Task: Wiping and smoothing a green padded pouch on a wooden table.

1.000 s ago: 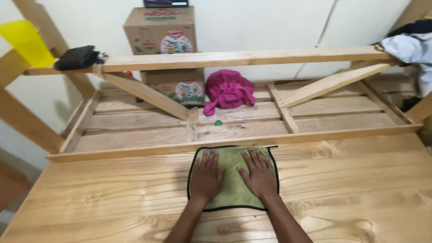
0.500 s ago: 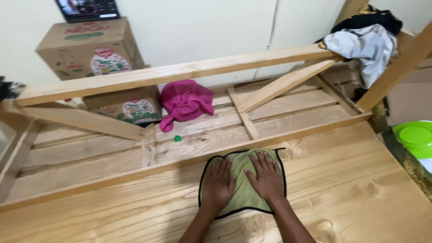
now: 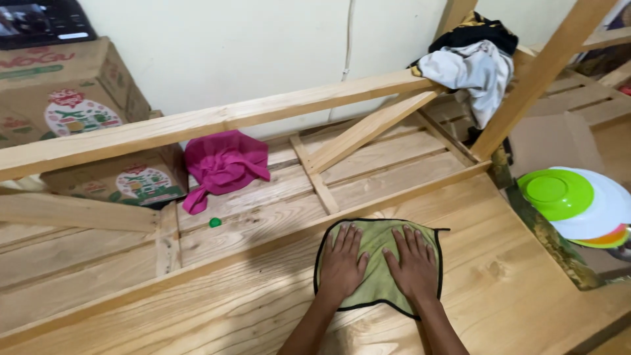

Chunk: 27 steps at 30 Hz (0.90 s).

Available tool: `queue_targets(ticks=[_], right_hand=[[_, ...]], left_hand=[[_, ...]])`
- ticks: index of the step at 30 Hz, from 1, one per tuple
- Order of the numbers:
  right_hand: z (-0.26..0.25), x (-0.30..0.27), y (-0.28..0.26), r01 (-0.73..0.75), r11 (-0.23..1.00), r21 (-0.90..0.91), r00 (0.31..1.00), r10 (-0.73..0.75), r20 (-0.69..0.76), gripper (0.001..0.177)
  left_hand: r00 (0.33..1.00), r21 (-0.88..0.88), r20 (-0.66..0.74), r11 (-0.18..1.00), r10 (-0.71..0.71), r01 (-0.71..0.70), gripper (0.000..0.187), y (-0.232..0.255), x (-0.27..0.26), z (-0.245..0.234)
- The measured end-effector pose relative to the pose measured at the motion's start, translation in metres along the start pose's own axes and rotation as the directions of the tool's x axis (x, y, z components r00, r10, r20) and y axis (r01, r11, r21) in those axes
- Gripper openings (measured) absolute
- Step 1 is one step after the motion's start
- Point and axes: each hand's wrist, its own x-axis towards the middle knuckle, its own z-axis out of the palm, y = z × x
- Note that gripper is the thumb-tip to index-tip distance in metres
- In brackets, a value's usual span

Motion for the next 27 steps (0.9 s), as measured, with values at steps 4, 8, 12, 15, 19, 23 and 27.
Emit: queue_targets(ticks=[4, 8, 12, 15, 19, 23, 27], right_hand=[[-0.002, -0.029, 0.013, -0.037, 0.999, -0.027, 0.999, 0.036, -0.038, 0.066], [0.001, -0.058, 0.007, -0.061, 0.993, -0.101, 0.997, 0.055, -0.063, 0.067], [0.007, -0.057, -0.011, -0.082, 0.986, -0.142, 0.996, 0.078, -0.032, 0.068], [0.021, -0.034, -0.028, -0.030, 0.991, -0.131, 0.999, 0.028, -0.015, 0.067], [0.030, -0.010, -0.062, 0.040, 0.996, -0.077, 0.999, -0.037, 0.033, 0.066], [0.024, -0.017, -0.083, 0.076, 0.997, -0.004, 0.995, -0.076, 0.065, 0.065], [0.005, -0.045, -0.077, 0.060, 0.998, -0.004, 0.996, -0.060, 0.064, 0.065]], left_hand=[[0.999, -0.021, 0.009, 0.999, 0.047, -0.047, 0.062, 0.012, -0.004, -0.001], [0.997, -0.051, 0.051, 0.997, 0.065, -0.062, 0.062, 0.022, -0.021, -0.012], [0.996, -0.100, 0.062, 0.994, 0.057, -0.051, 0.061, 0.022, -0.041, -0.023], [0.999, -0.066, 0.049, 0.998, 0.019, -0.016, 0.061, 0.004, -0.041, -0.024], [0.999, 0.063, 0.004, 0.997, -0.035, 0.034, 0.063, -0.023, -0.044, -0.051], [0.992, -0.001, 0.024, 0.992, -0.126, 0.126, 0.061, -0.033, -0.055, -0.064], [0.994, 0.072, -0.033, 0.992, -0.103, 0.106, 0.064, -0.027, -0.064, -0.045]])
